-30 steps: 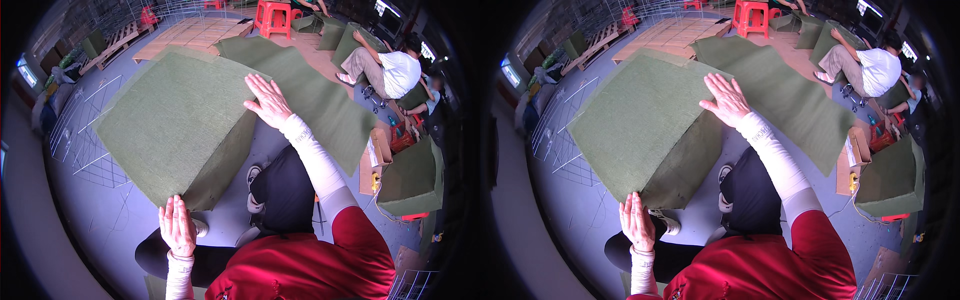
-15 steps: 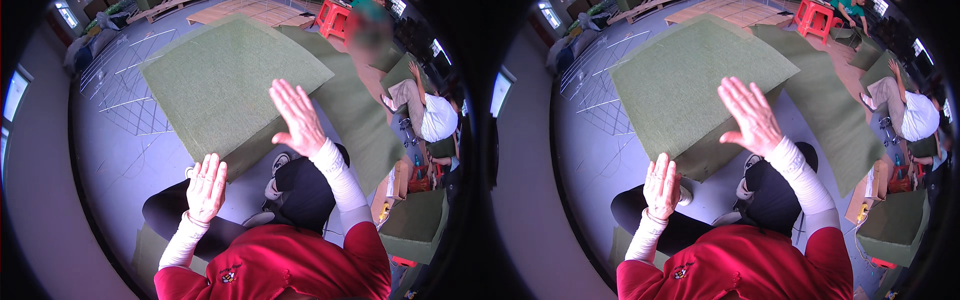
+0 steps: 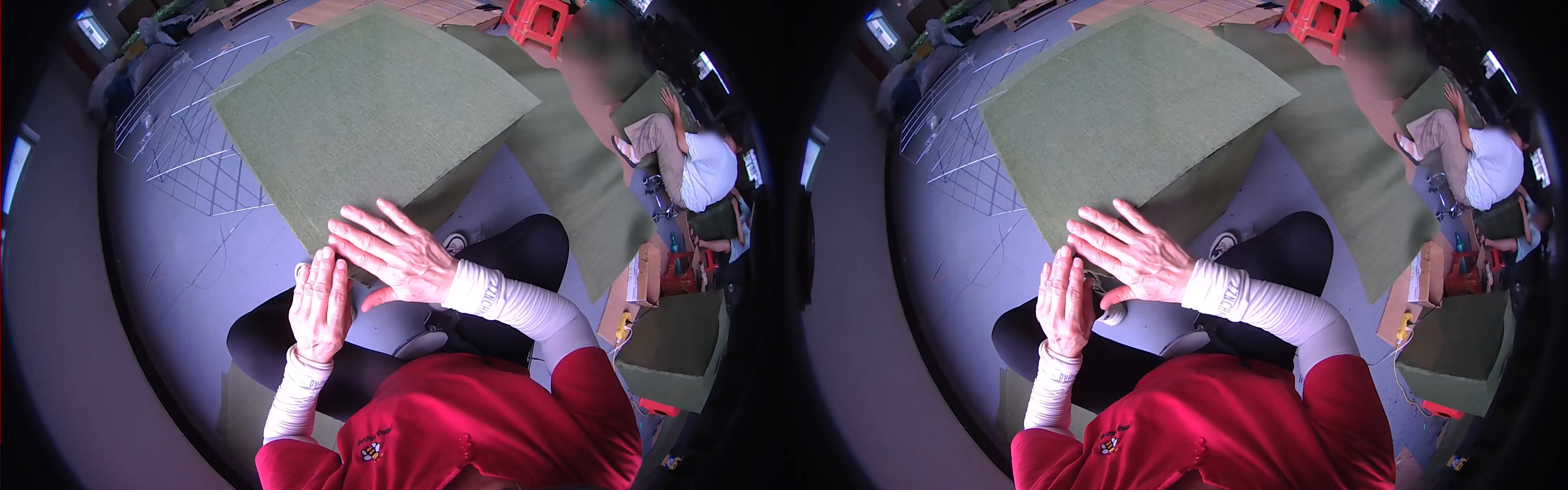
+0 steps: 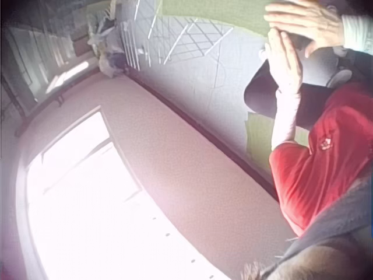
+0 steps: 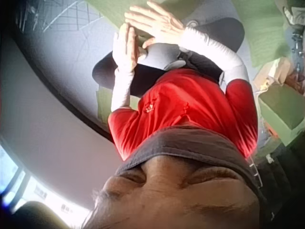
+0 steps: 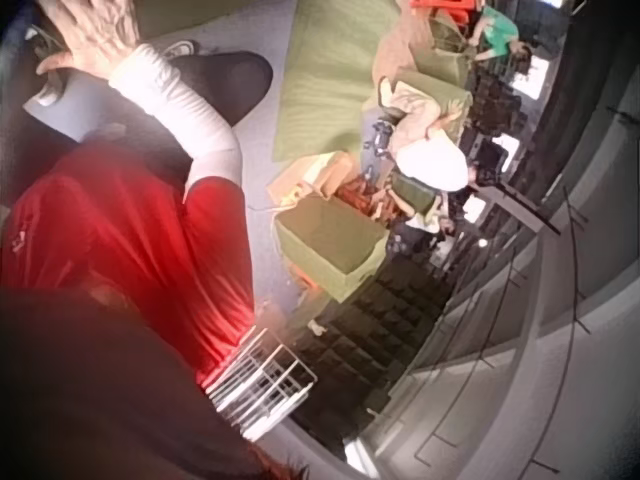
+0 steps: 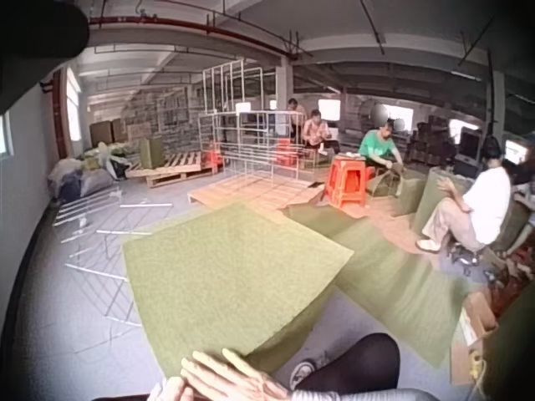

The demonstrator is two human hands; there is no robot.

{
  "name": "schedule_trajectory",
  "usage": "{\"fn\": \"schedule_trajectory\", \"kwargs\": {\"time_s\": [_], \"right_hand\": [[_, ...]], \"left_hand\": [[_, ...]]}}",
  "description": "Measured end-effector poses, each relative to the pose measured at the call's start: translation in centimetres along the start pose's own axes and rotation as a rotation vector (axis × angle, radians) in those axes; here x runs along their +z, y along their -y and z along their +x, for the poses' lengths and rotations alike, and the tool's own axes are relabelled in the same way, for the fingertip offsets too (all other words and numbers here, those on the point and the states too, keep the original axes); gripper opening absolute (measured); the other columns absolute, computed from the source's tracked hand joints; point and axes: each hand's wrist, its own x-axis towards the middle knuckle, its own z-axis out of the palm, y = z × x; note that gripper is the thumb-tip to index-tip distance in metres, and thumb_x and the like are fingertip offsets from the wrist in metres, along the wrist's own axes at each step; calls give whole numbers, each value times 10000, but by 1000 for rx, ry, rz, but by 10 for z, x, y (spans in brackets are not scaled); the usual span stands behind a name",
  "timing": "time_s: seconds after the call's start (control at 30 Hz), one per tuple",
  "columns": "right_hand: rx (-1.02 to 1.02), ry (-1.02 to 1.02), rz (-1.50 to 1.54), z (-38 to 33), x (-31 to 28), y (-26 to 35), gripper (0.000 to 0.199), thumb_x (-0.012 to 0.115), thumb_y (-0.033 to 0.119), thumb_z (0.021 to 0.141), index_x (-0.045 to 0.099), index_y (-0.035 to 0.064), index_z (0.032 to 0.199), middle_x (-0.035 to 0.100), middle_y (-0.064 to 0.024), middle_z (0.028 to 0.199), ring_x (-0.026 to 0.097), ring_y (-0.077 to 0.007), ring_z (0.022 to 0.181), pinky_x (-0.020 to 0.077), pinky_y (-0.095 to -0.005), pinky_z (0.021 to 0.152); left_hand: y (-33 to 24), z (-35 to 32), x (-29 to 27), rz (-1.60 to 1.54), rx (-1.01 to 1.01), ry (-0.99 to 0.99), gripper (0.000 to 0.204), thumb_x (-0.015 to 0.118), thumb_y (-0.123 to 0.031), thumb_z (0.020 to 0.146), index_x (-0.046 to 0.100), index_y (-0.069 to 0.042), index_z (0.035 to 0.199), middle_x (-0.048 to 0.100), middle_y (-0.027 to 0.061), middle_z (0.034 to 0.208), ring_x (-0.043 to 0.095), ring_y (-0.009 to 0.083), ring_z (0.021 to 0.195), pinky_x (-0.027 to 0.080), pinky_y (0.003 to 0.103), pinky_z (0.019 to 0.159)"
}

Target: Using a hot glue gun to assemble or finish green fabric-covered foam blocks in a workshop.

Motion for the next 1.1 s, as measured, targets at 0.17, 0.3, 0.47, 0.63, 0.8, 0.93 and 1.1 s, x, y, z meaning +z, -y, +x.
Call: {"fn": "schedule_trajectory", "kwargs": {"time_s": [0.17, 0.3, 0.47, 0.63, 0.8, 0.93, 1.1], "right_hand": [[40, -63, 28, 1, -6, 0, 996, 500, 688, 728, 248, 78, 1474, 234, -85, 1538, 180, -255, 1435, 139, -516, 1148], [125, -13, -63, -4, -5, -12, 1012, 431, 728, 750, 233, 47, 1471, 237, -111, 1532, 190, -264, 1431, 138, -507, 1148], [172, -108, -117, -10, -22, -24, 978, 391, 726, 783, 241, 41, 1466, 244, -124, 1526, 199, -275, 1426, 135, -512, 1148], [223, -81, -131, -24, -21, -48, 945, 405, 711, 800, 266, 49, 1460, 249, -127, 1524, 210, -288, 1421, 151, -512, 1137], [449, -199, -265, -50, -33, -93, 919, 436, 680, 820, 255, 48, 1464, 249, -132, 1523, 205, -288, 1423, 142, -510, 1139], [429, -148, -229, -53, -33, -103, 901, 455, 659, 826, 259, 52, 1463, 246, -133, 1524, 205, -288, 1422, 131, -517, 1139], [539, -222, -328, -69, -41, -126, 879, 457, 637, 843, 245, 54, 1466, 247, -115, 1526, 186, -273, 1428, 124, -529, 1140]], "left_hand": [[3, -2, -2, -8, 2, 29, 331, 618, -11, 841, 591, 67, 1162, 575, 237, 1231, 580, 331, 1150, 456, 451, 981], [2, -1, -1, -17, 14, 22, 350, 636, -1, 828, 585, 69, 1167, 567, 244, 1238, 586, 343, 1135, 462, 447, 970], [1, -2, -2, -12, -11, 42, 363, 644, -3, 821, 581, 66, 1172, 561, 245, 1245, 584, 351, 1136, 463, 458, 965], [2, -2, 1, -3, 0, 42, 362, 643, -20, 826, 578, 62, 1172, 555, 234, 1261, 576, 356, 1146, 462, 471, 962], [-1, -2, -1, 16, -2, 43, 354, 639, -21, 829, 582, 57, 1170, 559, 228, 1261, 569, 352, 1159, 451, 476, 972], [1, -1, 0, 3, -11, 34, 385, 625, 23, 810, 575, 44, 1191, 558, 220, 1270, 570, 354, 1154, 442, 474, 991], [-1, -2, -1, -3, -10, 40, 392, 630, 19, 807, 574, 37, 1195, 558, 218, 1270, 570, 357, 1152, 444, 472, 990]]}}
